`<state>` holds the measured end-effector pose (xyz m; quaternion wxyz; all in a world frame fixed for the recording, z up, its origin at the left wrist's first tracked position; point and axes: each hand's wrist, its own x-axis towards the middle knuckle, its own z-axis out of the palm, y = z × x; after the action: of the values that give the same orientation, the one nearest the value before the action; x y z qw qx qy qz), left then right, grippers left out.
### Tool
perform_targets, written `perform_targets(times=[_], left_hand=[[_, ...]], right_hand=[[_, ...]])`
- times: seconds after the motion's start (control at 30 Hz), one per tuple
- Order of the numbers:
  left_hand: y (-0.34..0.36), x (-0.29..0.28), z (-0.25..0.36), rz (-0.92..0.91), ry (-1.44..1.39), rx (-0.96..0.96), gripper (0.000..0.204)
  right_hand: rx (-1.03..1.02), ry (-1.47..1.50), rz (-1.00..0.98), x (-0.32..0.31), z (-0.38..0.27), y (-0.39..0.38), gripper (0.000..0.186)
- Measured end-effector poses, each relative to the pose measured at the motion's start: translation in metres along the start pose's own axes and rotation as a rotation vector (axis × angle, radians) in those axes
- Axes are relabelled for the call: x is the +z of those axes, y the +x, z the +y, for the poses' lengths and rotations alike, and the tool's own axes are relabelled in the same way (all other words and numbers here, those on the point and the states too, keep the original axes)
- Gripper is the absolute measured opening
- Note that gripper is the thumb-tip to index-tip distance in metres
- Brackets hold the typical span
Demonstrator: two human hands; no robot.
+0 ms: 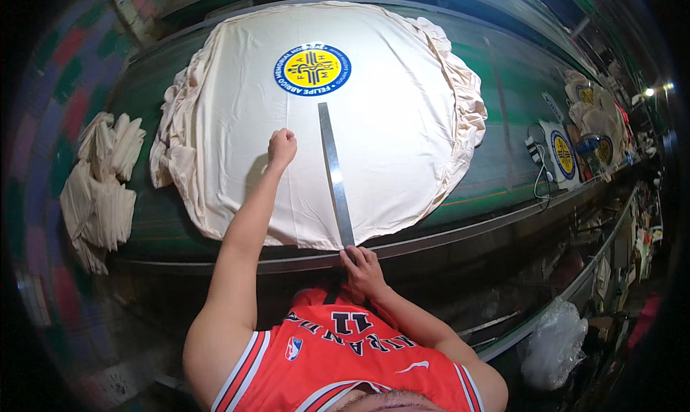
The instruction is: The person uses a long metal ruler to measure and cut a large piece of light-colored fabric on a green worktable. They smooth the fabric, align the ruler, and make a straight cut. Afterwards, they place a circular logo sticker on the fabric and smooth it down.
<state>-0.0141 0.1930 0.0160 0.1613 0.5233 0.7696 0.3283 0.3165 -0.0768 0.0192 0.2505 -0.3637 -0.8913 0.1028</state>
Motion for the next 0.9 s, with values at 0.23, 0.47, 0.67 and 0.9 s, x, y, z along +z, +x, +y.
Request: perform_targets(times=[0.23, 0.47, 0.67, 0.9], left_hand=[[0.083, 0.044, 0.009, -0.025, 0.172, 0.088, 0.026], [0.160, 0.095, 0.003, -0.025, 0.222, 0.115, 0.044], [0.164, 0.099, 0.014, -0.121, 0.358, -0.014, 0.049], [0.149, 0.092, 0.024, -0.141, 0.374, -0.010, 0.048]], right_hand=[[0.045, 0.061, -0.025, -0.001, 0.003, 0.003, 0.050], [0.046, 0.028, -0.078, 0.000, 0.006, 0.004, 0.062], [0.080, 0.057, -0.079, 0.002, 0.007, 0.001, 0.059], [0.089, 0.074, -0.073, -0.001, 0.005, 0.005, 0.055]])
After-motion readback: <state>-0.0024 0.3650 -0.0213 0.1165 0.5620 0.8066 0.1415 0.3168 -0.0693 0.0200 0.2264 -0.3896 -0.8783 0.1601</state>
